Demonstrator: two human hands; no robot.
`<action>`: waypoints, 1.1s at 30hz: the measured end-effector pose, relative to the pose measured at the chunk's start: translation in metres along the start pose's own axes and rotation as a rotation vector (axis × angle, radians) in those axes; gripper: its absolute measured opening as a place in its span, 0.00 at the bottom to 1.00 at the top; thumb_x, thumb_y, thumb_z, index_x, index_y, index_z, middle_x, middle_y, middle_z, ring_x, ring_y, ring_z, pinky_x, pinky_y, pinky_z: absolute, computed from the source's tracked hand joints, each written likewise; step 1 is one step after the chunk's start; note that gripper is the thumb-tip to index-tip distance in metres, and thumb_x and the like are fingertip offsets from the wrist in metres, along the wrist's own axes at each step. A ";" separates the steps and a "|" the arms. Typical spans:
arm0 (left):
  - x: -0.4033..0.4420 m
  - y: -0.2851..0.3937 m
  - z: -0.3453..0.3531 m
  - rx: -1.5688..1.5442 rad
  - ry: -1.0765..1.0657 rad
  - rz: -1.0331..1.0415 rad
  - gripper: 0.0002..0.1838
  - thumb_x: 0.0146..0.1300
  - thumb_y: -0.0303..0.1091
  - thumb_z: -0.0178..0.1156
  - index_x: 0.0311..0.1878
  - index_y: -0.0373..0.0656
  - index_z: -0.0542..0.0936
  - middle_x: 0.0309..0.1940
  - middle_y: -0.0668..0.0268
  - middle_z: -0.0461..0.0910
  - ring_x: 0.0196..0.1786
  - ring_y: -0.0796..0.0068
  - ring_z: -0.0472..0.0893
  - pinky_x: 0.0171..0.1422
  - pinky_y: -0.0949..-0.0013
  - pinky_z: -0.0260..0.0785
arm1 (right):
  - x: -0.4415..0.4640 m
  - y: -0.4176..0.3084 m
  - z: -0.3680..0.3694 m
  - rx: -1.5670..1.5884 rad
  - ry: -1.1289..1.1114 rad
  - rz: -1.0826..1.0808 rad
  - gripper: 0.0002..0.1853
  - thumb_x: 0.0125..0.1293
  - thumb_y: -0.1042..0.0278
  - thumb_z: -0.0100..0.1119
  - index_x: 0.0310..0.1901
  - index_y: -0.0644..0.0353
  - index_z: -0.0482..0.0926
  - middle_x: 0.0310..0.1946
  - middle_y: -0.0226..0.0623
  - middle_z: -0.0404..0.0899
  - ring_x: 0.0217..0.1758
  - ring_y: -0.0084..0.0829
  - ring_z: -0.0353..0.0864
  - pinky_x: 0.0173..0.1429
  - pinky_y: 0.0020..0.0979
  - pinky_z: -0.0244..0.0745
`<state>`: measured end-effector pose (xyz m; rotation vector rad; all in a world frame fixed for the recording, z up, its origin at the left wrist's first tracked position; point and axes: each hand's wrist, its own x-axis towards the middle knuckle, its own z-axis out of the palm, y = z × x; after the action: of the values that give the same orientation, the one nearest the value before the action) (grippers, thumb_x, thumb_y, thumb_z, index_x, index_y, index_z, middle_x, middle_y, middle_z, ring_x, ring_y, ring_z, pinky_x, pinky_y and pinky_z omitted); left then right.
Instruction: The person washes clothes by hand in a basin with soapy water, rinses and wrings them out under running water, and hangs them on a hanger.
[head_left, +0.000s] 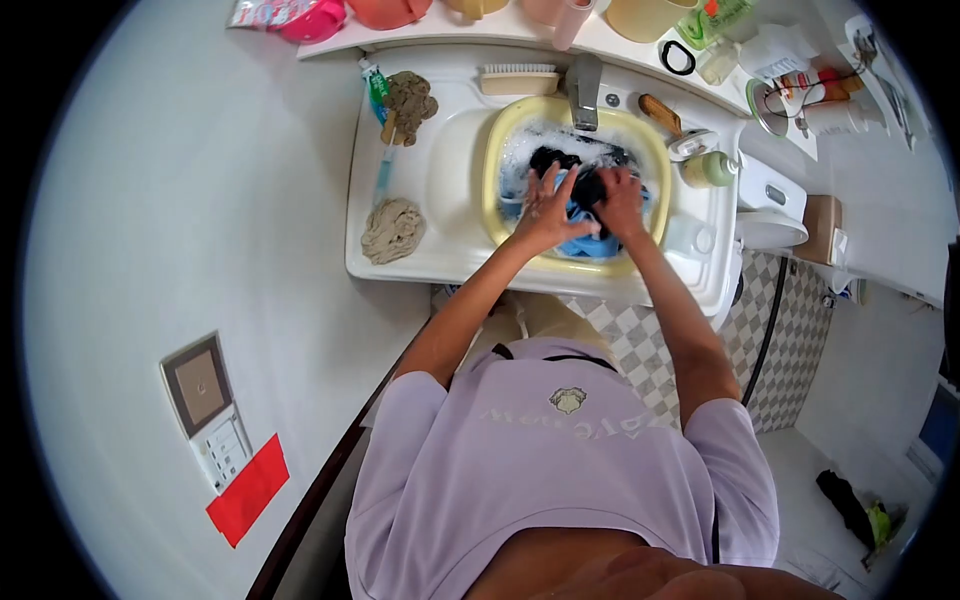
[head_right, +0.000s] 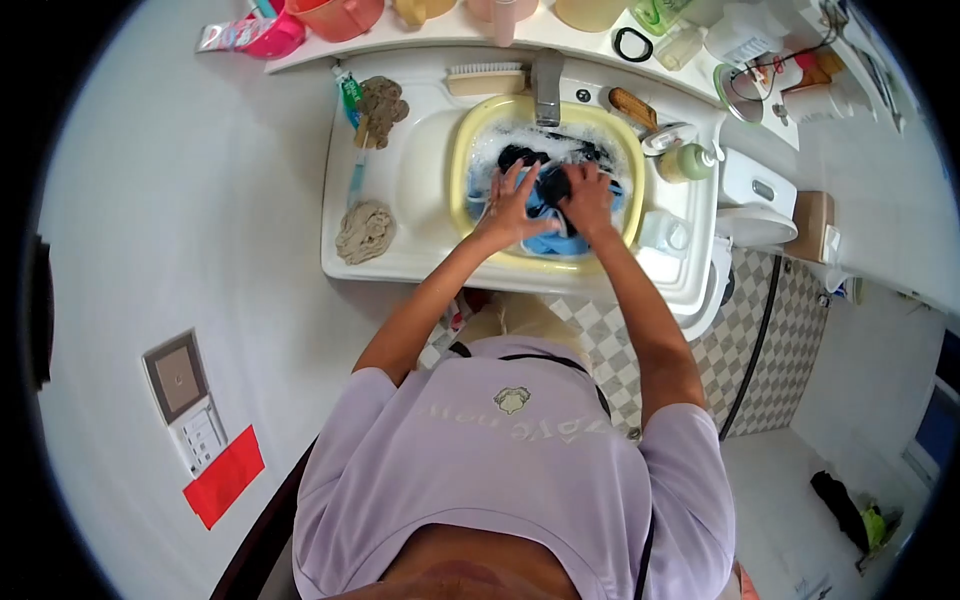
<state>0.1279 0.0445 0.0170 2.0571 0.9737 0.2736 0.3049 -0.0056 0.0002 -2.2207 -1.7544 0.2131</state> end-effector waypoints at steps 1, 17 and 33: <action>0.001 -0.005 0.006 0.140 -0.030 -0.047 0.61 0.40 0.65 0.68 0.74 0.56 0.45 0.73 0.47 0.38 0.72 0.30 0.35 0.72 0.39 0.35 | 0.004 0.001 0.008 -0.011 -0.048 0.061 0.28 0.46 0.66 0.66 0.53 0.45 0.72 0.51 0.37 0.67 0.54 0.47 0.67 0.52 0.50 0.69; 0.064 -0.103 0.073 0.029 -0.733 -0.553 0.39 0.48 0.62 0.61 0.61 0.50 0.72 0.61 0.56 0.71 0.64 0.56 0.69 0.68 0.61 0.59 | 0.032 0.089 0.128 0.316 -0.460 0.126 0.24 0.50 0.65 0.62 0.50 0.60 0.72 0.42 0.50 0.77 0.43 0.51 0.76 0.47 0.47 0.71; -0.003 -0.072 0.093 -0.068 0.035 -0.068 0.69 0.39 0.71 0.64 0.73 0.40 0.37 0.73 0.47 0.35 0.74 0.42 0.40 0.74 0.48 0.36 | 0.024 -0.013 -0.043 1.189 -0.041 0.436 0.13 0.58 0.67 0.59 0.43 0.64 0.78 0.31 0.34 0.80 0.33 0.22 0.76 0.40 0.25 0.71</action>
<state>0.1328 0.0136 -0.0958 1.9593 1.0397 0.3036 0.3120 0.0143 0.0464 -1.5845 -0.7097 1.0649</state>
